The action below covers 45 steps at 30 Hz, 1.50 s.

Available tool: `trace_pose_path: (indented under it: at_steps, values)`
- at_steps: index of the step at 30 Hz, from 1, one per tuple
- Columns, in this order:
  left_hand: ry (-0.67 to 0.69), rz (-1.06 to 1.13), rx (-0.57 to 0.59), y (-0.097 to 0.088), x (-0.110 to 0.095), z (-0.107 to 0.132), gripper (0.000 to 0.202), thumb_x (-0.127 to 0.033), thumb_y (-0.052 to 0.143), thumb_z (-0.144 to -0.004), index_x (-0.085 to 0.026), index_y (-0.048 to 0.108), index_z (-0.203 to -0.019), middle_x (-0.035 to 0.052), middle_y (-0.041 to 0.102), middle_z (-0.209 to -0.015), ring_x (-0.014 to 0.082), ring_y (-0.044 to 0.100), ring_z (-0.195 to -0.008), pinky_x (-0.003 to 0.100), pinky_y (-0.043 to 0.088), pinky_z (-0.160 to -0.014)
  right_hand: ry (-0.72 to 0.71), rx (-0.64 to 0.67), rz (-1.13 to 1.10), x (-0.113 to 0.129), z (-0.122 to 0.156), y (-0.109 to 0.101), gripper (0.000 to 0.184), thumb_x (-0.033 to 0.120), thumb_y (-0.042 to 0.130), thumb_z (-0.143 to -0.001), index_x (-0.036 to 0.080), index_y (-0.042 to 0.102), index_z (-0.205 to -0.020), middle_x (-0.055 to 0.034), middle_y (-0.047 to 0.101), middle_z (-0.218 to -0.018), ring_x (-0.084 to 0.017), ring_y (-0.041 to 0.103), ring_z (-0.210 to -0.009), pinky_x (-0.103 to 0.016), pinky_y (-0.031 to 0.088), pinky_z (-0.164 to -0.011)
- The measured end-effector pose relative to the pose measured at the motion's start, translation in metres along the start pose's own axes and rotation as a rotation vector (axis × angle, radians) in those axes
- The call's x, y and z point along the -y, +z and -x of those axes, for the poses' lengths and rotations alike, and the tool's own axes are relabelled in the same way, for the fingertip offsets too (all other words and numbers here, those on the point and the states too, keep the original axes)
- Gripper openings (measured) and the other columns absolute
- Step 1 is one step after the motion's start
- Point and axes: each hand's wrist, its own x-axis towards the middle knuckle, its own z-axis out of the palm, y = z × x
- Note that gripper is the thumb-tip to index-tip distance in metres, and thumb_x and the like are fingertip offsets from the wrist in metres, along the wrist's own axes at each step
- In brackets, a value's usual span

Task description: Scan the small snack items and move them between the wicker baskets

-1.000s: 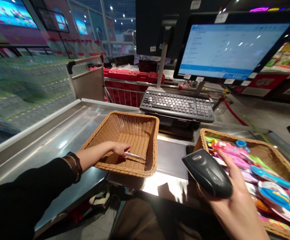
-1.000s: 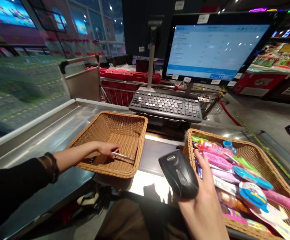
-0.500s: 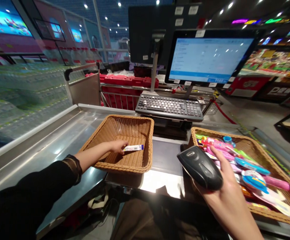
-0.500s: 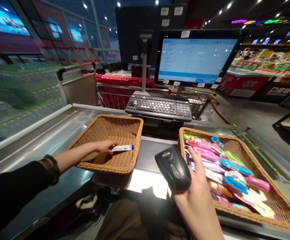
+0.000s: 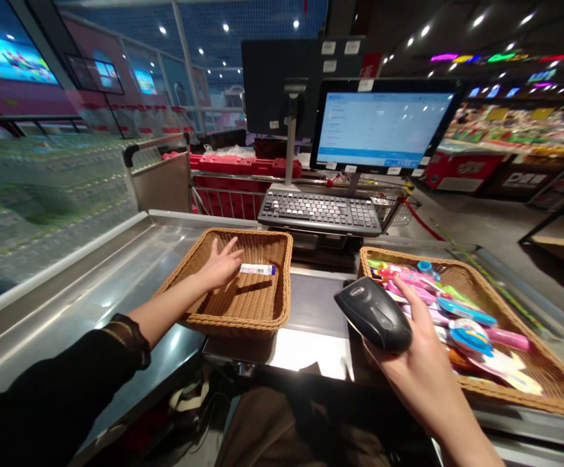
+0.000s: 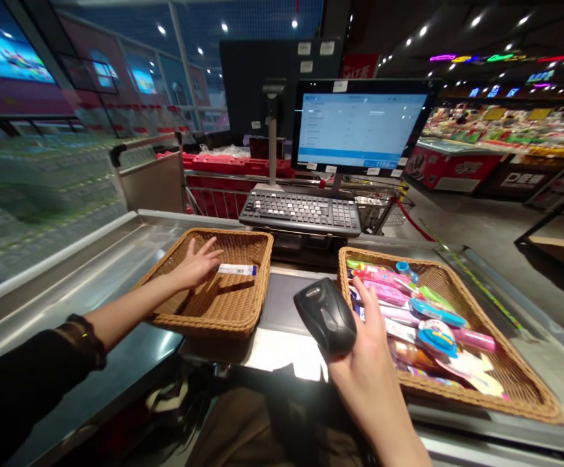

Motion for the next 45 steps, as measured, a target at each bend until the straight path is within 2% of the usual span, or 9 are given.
trace_pose_path:
  at_steps: [6, 11, 17, 24, 31, 35, 39, 45]
  values:
    - [0.035, 0.034, -0.236, -0.027, -0.005, 0.016, 0.021, -0.015, 0.056, -0.088, -0.020, 0.067, -0.106, 0.0141, 0.042, -0.157, 0.0383, 0.013, -0.154, 0.085, 0.005, -0.107, -0.018, 0.000, 0.014, 0.003, -0.007, -0.003, 0.035, 0.027, 0.062, -0.083, 0.021, 0.061, -0.118, -0.0155, 0.032, -0.159, -0.037, 0.038, -0.145, -0.059, 0.036, -0.116]
    - [0.066, 0.055, -0.327, -0.046, -0.019, 0.026, 0.025, -0.016, 0.055, -0.088, -0.021, 0.065, -0.111, 0.0118, 0.037, -0.160, 0.0378, 0.010, -0.154, 0.084, 0.004, -0.109, -0.046, -0.036, 0.046, 0.005, -0.013, 0.000, 0.042, 0.030, 0.063, -0.083, 0.020, 0.061, -0.123, -0.0168, 0.034, -0.159, -0.040, 0.024, -0.152, -0.062, 0.031, -0.118]
    - [0.058, 0.114, -0.341, -0.065, -0.035, 0.029, 0.028, -0.019, 0.053, -0.088, -0.021, 0.064, -0.115, 0.0109, 0.035, -0.161, 0.0388, 0.007, -0.154, 0.083, 0.004, -0.109, -0.045, 0.039, 0.028, 0.018, -0.011, 0.003, 0.032, 0.028, 0.059, -0.086, 0.019, 0.064, -0.117, -0.0160, 0.026, -0.162, -0.041, 0.015, -0.154, -0.066, 0.027, -0.119]
    - [0.133, 0.156, -0.346, -0.074, -0.058, 0.020, 0.029, -0.020, 0.054, -0.088, -0.021, 0.065, -0.115, 0.0106, 0.034, -0.162, 0.0378, 0.005, -0.155, 0.080, 0.000, -0.111, -0.101, 0.054, 0.044, 0.030, -0.008, 0.003, 0.045, 0.022, 0.058, -0.084, 0.021, 0.060, -0.129, -0.0177, 0.026, -0.161, -0.044, 0.014, -0.153, -0.073, 0.027, -0.114]
    - [0.227, 0.183, -0.355, -0.086, -0.092, 0.003, 0.025, -0.019, 0.054, -0.090, -0.021, 0.065, -0.112, 0.0109, 0.037, -0.161, 0.0370, 0.005, -0.155, 0.079, -0.001, -0.112, -0.058, 0.054, 0.068, 0.019, 0.003, -0.005, 0.043, 0.020, 0.057, -0.083, 0.021, 0.061, -0.125, -0.0167, 0.023, -0.163, -0.044, 0.013, -0.153, -0.073, 0.028, -0.114]
    - [0.253, 0.188, -0.356, -0.088, -0.102, -0.008, 0.026, -0.018, 0.055, -0.089, -0.020, 0.064, -0.113, 0.0109, 0.035, -0.161, 0.0370, 0.004, -0.155, 0.080, 0.000, -0.112, -0.022, 0.029, 0.076, 0.011, 0.009, -0.014, 0.039, 0.024, 0.058, -0.085, 0.020, 0.063, -0.123, -0.0166, 0.026, -0.162, -0.044, 0.015, -0.153, -0.072, 0.027, -0.115]
    - [0.281, 0.188, -0.356, -0.089, -0.111, -0.015, 0.027, -0.019, 0.055, -0.090, -0.021, 0.063, -0.115, 0.0111, 0.035, -0.161, 0.0362, 0.003, -0.155, 0.079, 0.000, -0.112, -0.010, 0.009, 0.090, 0.005, 0.015, -0.020, 0.046, 0.027, 0.061, -0.084, 0.022, 0.059, -0.130, -0.0168, 0.029, -0.160, -0.045, 0.020, -0.151, -0.072, 0.029, -0.114]
    - [0.327, 0.183, -0.374, -0.093, -0.126, -0.026, 0.027, -0.020, 0.054, -0.091, -0.021, 0.063, -0.116, 0.0120, 0.037, -0.160, 0.0347, 0.002, -0.155, 0.077, -0.001, -0.113, -0.009, -0.008, 0.111, -0.005, 0.019, -0.026, 0.047, 0.026, 0.061, -0.083, 0.022, 0.060, -0.130, -0.0162, 0.027, -0.161, -0.046, 0.016, -0.152, -0.073, 0.028, -0.114]
